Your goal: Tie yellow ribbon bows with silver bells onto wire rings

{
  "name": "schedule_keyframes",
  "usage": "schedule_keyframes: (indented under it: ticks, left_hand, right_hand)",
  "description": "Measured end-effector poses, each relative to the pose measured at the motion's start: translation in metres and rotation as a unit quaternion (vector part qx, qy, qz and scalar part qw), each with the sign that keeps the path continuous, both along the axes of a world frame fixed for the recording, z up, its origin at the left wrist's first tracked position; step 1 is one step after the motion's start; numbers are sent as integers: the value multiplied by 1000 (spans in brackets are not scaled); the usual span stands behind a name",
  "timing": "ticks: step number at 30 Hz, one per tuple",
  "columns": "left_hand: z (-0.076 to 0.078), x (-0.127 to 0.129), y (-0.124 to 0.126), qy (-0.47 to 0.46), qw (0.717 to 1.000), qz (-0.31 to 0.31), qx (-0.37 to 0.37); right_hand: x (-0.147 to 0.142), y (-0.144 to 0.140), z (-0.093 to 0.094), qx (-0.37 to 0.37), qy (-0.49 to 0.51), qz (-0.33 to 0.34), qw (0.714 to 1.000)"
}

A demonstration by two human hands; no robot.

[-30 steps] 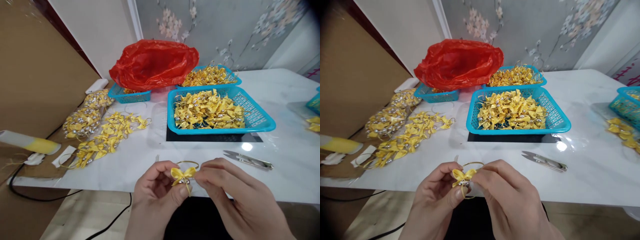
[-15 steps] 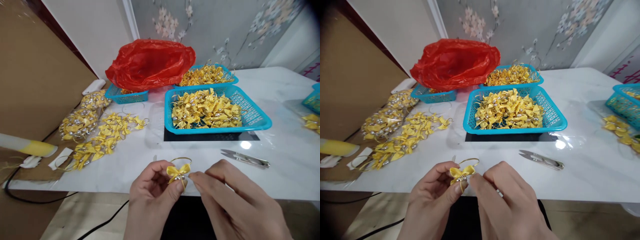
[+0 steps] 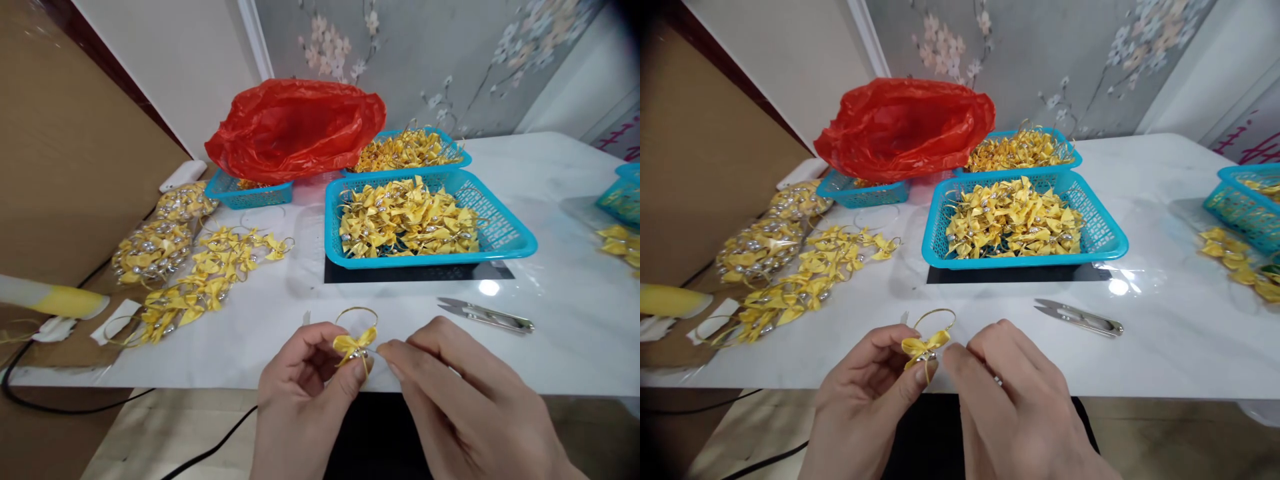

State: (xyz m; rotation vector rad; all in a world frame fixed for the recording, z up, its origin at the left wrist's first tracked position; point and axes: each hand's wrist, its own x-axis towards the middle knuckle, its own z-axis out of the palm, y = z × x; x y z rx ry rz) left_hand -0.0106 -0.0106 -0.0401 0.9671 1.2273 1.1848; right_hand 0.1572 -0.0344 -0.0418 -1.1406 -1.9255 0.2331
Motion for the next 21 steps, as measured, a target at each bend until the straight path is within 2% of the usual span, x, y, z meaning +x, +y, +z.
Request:
schedule_keyframes:
  ticks: [6,15,21]
  left_hand:
    - [-5,-1,1,-11,1000,-5,-23]
    - [-6,1,2,-8,1000,-19,-20]
    - [-3,2,0,72,997,-2,21]
  right_hand:
    - [0,2,-2,6,13,-1,1000]
    - [-1,4,-5,4,9,6,1000]
    - [1,2,-5,-4,1,8,1000]
